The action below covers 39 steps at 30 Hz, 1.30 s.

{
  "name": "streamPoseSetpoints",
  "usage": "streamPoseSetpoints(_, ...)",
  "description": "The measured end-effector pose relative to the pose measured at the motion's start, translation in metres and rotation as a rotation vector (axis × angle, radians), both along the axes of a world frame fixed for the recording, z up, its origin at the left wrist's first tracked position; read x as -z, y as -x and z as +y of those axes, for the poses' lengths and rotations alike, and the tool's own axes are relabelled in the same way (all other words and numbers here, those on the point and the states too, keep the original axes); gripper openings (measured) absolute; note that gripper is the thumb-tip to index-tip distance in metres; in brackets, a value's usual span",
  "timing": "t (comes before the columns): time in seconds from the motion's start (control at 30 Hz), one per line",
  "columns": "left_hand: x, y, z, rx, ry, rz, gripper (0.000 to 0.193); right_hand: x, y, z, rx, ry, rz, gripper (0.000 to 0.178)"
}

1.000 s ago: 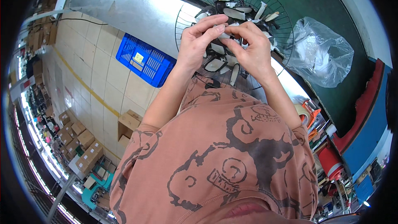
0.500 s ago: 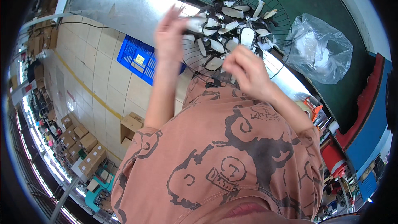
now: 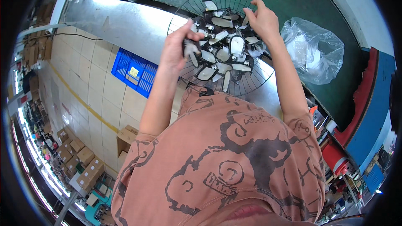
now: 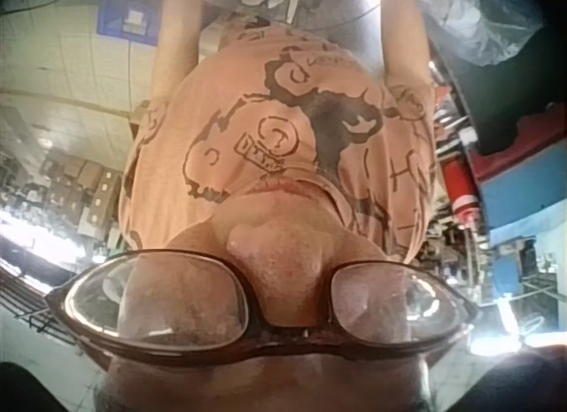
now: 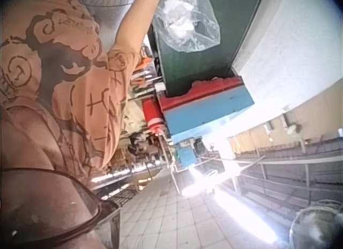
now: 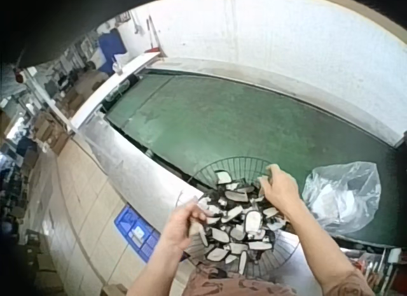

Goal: Picking up and inspecting small shoe components from a basket at a workstation.

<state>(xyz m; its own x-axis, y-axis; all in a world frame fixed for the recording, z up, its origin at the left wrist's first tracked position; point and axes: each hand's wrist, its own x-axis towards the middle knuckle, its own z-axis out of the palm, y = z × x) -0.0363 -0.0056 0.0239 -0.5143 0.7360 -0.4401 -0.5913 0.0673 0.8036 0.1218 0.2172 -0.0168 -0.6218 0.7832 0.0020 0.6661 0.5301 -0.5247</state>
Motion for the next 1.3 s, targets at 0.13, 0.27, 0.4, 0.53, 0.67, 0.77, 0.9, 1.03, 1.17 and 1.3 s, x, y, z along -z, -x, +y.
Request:
streamPoseSetpoints(0.13,0.01,-0.023,-0.001,0.164,-0.058,-0.012,0.022,0.032,0.003,0.022,0.027,-0.099,-0.021,0.033)
streamPoseSetpoints(0.27,0.006,-0.032,-0.01,0.221,-0.046,0.103,0.04,-0.008,-0.015,-0.005,0.032,0.411,0.501,0.031)
streamPoseSetpoints(0.4,0.004,-0.053,0.0,0.188,-0.049,0.357,0.067,-0.042,-0.031,-0.057,0.082,0.842,0.73,0.023)
streamPoseSetpoints(0.53,0.002,-0.064,0.006,0.231,-0.146,0.571,0.07,-0.042,-0.037,-0.092,0.118,0.924,0.771,0.015)
streamPoseSetpoints(0.67,0.008,-0.062,0.0,0.291,-0.031,0.839,0.061,-0.044,-0.038,-0.108,-0.063,0.24,0.544,0.011)
streamPoseSetpoints(0.77,0.018,-0.062,-0.002,0.199,-0.086,0.898,0.059,-0.049,-0.037,-0.112,-0.23,0.008,0.538,0.008)
streamPoseSetpoints(0.9,0.024,-0.052,-0.006,0.265,0.135,1.045,0.059,-0.068,-0.04,-0.129,-0.342,0.126,0.664,0.007)
streamPoseSetpoints(1.03,0.019,-0.044,-0.014,0.19,0.036,0.551,0.055,-0.08,-0.036,-0.12,-0.178,0.276,0.747,0.009)
streamPoseSetpoints(1.17,0.013,-0.044,-0.019,0.263,0.014,0.457,0.055,-0.067,-0.037,-0.12,-0.115,0.43,0.589,0.016)
streamPoseSetpoints(1.3,0.009,-0.048,-0.021,0.271,-0.002,0.422,0.056,-0.055,-0.037,-0.119,-0.266,0.224,0.609,0.021)
